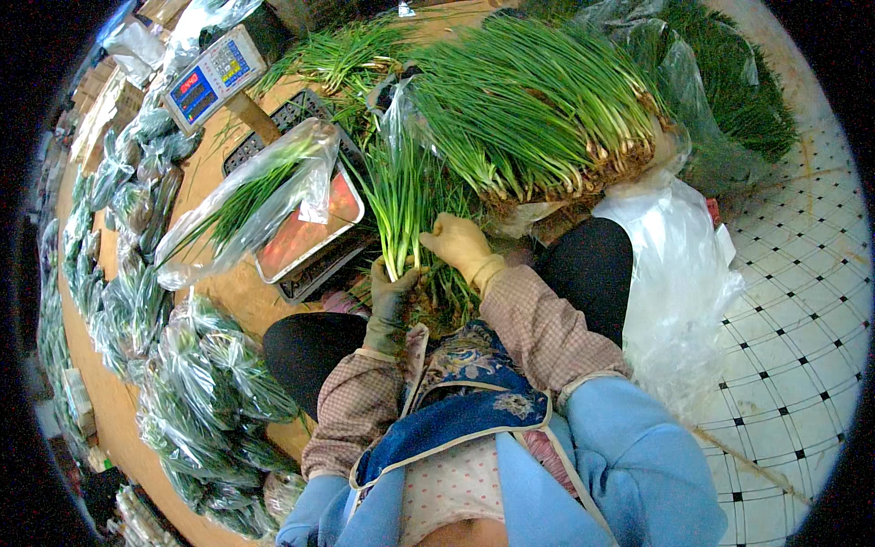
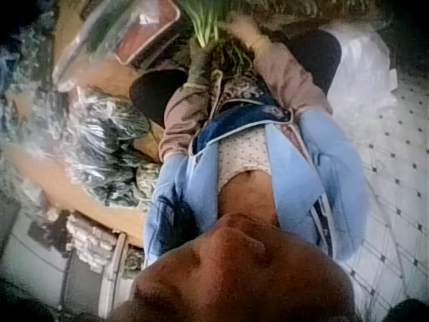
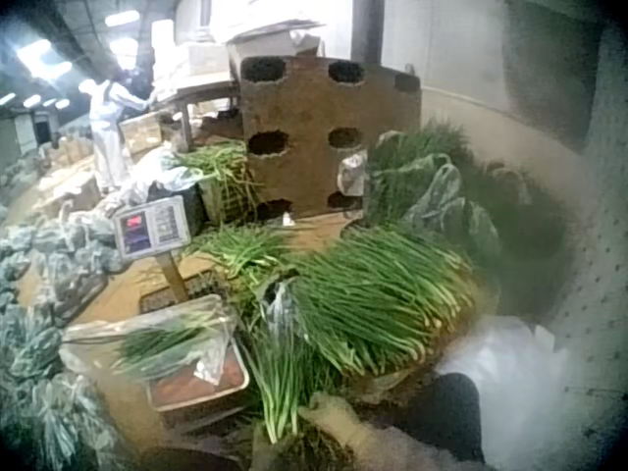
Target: The person sorts through bags of green vegetables and applies printed labels to them. The person then sits on the floor to bundle green onions by hand, using a digital scale to weigh the onions before bundling.
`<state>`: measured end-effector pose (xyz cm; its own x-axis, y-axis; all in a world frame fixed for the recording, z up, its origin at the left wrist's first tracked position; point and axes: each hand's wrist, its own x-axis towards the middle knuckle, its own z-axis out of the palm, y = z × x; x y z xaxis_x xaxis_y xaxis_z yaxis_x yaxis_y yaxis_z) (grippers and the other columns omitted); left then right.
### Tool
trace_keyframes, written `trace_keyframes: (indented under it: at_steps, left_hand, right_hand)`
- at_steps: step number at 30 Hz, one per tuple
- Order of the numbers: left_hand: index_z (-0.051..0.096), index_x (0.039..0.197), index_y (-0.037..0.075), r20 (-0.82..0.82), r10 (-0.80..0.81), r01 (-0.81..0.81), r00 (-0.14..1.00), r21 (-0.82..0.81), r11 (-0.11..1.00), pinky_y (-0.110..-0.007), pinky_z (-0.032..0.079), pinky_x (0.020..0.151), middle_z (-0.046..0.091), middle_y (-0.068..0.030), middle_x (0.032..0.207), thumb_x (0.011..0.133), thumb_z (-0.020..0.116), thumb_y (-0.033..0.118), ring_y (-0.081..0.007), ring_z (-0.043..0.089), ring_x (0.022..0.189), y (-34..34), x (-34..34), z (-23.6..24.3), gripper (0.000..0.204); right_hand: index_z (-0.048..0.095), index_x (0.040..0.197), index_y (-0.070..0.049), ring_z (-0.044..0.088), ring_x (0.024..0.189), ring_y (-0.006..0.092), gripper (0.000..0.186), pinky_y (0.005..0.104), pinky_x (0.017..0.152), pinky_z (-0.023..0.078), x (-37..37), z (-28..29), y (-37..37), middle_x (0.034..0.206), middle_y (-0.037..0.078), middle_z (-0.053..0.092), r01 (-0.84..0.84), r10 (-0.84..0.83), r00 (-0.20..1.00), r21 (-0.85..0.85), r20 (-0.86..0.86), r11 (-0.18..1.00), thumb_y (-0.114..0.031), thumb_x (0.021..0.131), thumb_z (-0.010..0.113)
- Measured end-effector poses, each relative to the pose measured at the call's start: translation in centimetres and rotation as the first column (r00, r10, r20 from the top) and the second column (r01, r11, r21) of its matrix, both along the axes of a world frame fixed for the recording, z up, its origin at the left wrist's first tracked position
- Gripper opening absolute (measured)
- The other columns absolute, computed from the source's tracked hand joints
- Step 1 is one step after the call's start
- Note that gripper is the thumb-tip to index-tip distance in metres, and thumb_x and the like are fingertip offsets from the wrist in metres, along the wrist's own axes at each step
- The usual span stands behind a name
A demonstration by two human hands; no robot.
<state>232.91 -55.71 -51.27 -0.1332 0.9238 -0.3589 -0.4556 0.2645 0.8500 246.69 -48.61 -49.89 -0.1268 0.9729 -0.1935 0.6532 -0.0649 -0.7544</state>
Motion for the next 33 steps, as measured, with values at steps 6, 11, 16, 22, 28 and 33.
trace_keyframes:
  at_steps: [6,11,16,22,28,33]
  left_hand:
    - [0.035,0.102,0.000,-0.150,-0.007,0.011,0.989,0.027,1.000,-0.027,0.050,0.064,0.055,-0.0117,0.088,0.072,0.059,-0.004,-0.0180,0.059,0.072,0.0,0.5,-0.9,0.039]
    - [0.040,0.101,0.001,-0.094,-0.014,0.013,0.995,-0.008,1.000,-0.027,0.049,0.068,0.057,-0.0091,0.089,0.072,0.061,-0.004,-0.0160,0.058,0.076,-0.1,0.7,-0.5,0.036]
    - [0.041,0.100,0.000,-0.107,0.006,-0.005,0.994,0.006,1.000,-0.025,0.049,0.062,0.058,-0.0089,0.086,0.073,0.062,-0.002,-0.0153,0.059,0.072,0.1,0.3,-1.1,0.034]
    - [0.050,0.092,0.001,0.104,-0.059,0.066,0.993,-0.067,0.996,-0.019,0.041,0.043,0.059,-0.0064,0.073,0.077,0.059,0.005,-0.0093,0.053,0.054,0.5,-0.1,1.1,0.018]
    - [0.052,0.089,0.001,0.224,-0.002,0.011,0.975,-0.040,0.999,-0.018,0.041,0.043,0.059,-0.0069,0.072,0.078,0.057,0.004,-0.0091,0.052,0.051,0.5,-0.2,1.7,0.013]
    - [0.051,0.090,0.001,0.259,0.001,0.009,0.966,-0.038,0.999,-0.019,0.040,0.041,0.058,-0.0069,0.071,0.078,0.057,0.004,-0.0096,0.052,0.051,0.7,0.2,1.5,0.014]
  right_hand:
    - [0.061,0.072,0.000,0.058,0.070,0.0358,0.028,0.0422,0.064,0.046,-1.9,2.2,2.6,0.074,0.021,0.059,-0.272,0.319,0.872,-0.175,0.372,0.946,-0.027,0.066,0.058]
    - [0.063,0.077,0.001,0.058,0.076,0.0361,0.028,0.0418,0.069,0.046,-2.0,1.1,3.5,0.080,0.022,0.059,-0.280,0.358,0.847,-0.242,0.393,0.929,-0.024,0.066,0.055]
    - [0.060,0.074,0.000,0.056,0.072,0.0373,0.024,0.0438,0.066,0.045,-2.1,0.3,2.3,0.073,0.021,0.058,-0.209,0.211,0.945,-0.036,0.250,0.977,-0.023,0.067,0.055]
    - [0.051,0.074,-0.002,0.051,0.054,0.0318,0.023,0.0413,0.051,0.041,-1.3,-1.3,0.4,0.060,0.017,0.053,0.022,-0.003,0.997,0.238,-0.081,0.971,-0.024,0.079,0.053]
    - [0.051,0.074,0.000,0.039,0.046,0.0177,0.022,0.0334,0.048,0.037,-2.2,-2.4,0.2,0.054,0.010,0.046,0.256,-0.256,0.876,-0.056,-0.409,0.965,-0.021,0.080,0.056]
    - [0.052,0.074,0.000,0.044,0.048,0.0187,0.023,0.0337,0.049,0.038,-1.8,-4.5,0.4,0.056,0.010,0.051,0.341,-0.345,0.793,-0.103,-0.502,0.935,-0.022,0.080,0.055]
